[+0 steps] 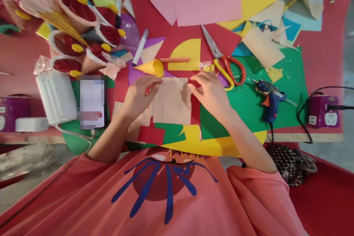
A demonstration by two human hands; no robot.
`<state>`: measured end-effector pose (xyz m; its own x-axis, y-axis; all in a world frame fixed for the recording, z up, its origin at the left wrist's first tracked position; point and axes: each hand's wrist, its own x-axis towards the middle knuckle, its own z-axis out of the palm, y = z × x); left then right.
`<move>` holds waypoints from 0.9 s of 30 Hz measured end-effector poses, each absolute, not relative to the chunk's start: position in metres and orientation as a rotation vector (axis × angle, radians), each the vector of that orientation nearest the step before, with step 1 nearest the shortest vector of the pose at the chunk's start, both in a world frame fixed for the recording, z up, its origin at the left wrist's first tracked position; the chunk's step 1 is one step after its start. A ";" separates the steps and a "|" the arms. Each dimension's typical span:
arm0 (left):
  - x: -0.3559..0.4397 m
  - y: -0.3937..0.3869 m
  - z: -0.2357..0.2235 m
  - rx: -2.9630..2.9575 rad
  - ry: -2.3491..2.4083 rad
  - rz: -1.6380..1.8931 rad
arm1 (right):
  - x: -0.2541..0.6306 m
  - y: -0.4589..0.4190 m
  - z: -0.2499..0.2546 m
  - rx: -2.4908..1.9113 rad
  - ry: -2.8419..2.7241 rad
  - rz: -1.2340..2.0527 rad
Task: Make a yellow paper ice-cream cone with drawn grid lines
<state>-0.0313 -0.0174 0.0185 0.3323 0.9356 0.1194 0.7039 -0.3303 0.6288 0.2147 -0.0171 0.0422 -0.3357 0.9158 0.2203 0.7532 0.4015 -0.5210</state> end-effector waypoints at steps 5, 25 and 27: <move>-0.040 0.003 0.007 2.062 1.547 0.711 | 0.197 -0.017 0.027 -1.521 -2.229 0.604; -0.035 -0.017 0.012 2.346 1.321 0.345 | 0.232 -0.074 0.039 -1.605 -1.711 0.922; -0.035 -0.017 0.012 2.318 1.317 0.371 | 0.237 -0.080 0.039 -1.628 -1.683 1.041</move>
